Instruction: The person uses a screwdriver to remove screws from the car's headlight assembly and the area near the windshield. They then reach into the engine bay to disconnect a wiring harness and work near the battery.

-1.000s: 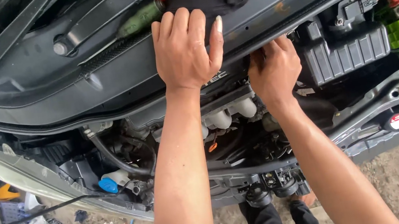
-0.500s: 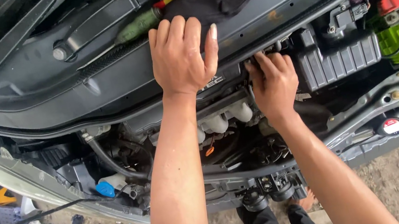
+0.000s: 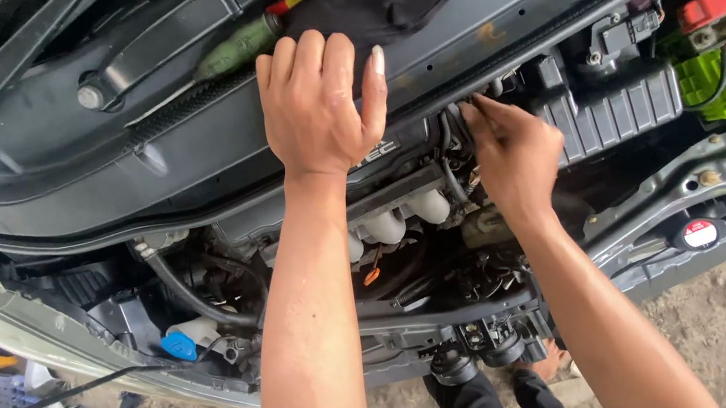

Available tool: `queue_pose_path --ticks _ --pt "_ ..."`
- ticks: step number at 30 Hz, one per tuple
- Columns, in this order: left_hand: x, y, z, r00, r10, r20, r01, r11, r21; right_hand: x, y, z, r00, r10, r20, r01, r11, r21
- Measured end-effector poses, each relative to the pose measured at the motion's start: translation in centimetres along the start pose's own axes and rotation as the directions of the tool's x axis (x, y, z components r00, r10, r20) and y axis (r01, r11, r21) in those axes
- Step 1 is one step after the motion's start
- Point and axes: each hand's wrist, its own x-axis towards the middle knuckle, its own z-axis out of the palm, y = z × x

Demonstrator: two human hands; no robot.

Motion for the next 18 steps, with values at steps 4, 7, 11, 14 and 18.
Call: queue_pose_path --ticks 4,7,11,14,18 --pt "0.1 0.0 0.0 1.000 0.000 0.001 0.000 1.000 0.015 1.6 1.2 1.9 0.997 -0.075 0.002 0.075 0.997 -0.032" --pt "-0.1 0.0 0.1 1.000 -0.011 -0.005 0.011 1.000 0.007 1.8 0.8 1.2 0.985 -0.170 0.011 0.170 0.986 0.000" --pt "0.0 0.0 0.0 1.000 -0.008 0.002 0.008 1.000 0.012 2.9 3.1 2.1 0.989 -0.145 0.025 0.147 0.958 -0.248" --pt "0.1 0.1 -0.3 1.000 -0.004 0.009 0.004 1.000 0.002 2.9 3.0 2.8 0.991 -0.132 -0.003 0.120 0.912 -0.393" --pt "0.0 0.0 -0.1 1.000 -0.017 0.005 0.017 1.000 -0.001 3.0 2.7 2.4 0.995 -0.099 0.018 0.097 0.909 -0.404"
